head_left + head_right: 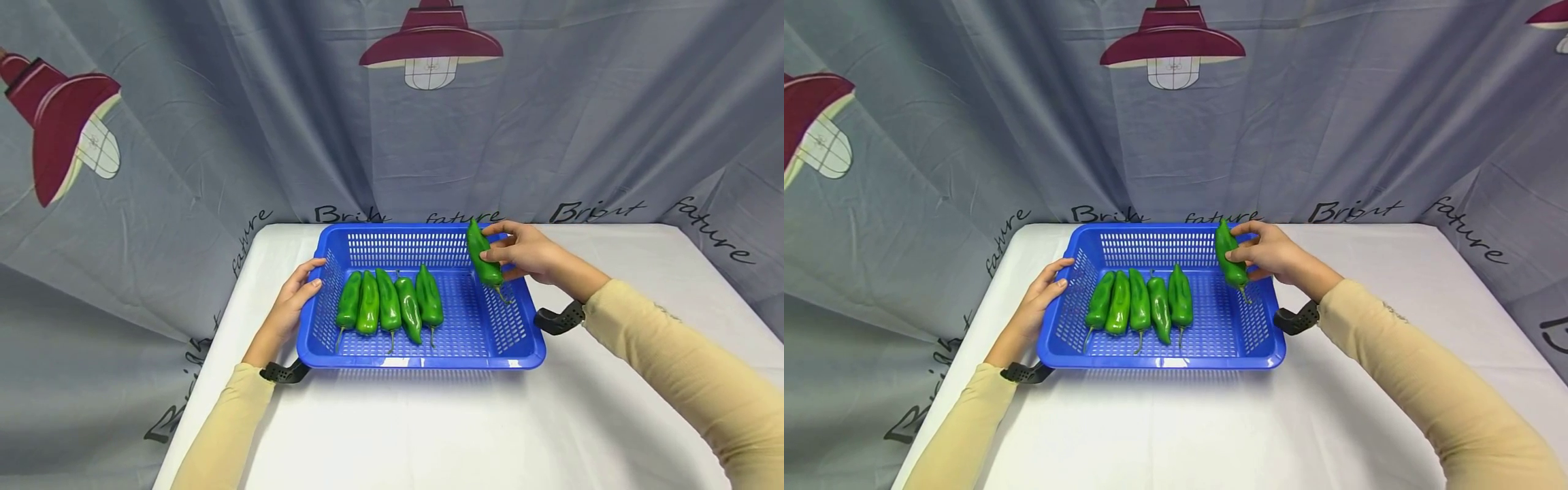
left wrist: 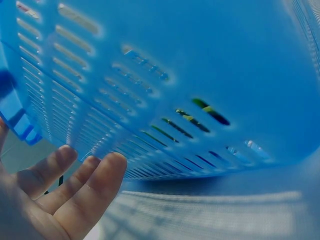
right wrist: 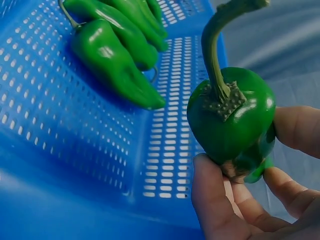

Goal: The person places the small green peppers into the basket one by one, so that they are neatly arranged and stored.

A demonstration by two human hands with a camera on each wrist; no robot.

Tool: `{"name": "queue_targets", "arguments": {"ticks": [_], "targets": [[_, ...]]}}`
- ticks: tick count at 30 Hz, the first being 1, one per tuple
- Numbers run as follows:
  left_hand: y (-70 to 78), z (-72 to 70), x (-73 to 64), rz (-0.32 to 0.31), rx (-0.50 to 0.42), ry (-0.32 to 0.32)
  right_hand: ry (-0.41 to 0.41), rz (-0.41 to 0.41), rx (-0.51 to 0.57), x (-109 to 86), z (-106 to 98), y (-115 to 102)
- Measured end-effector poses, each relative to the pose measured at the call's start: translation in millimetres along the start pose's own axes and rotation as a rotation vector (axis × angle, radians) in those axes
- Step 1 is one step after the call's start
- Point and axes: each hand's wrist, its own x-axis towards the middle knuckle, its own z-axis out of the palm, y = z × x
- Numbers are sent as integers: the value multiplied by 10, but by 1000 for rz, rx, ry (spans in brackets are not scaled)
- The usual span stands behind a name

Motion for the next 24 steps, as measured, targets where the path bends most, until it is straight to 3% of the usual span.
{"name": "queue_targets", "arguments": {"ticks": [24], "targets": [[7,10,-11,2,-11,3,-49,19,-52,126,346,-23]]}}
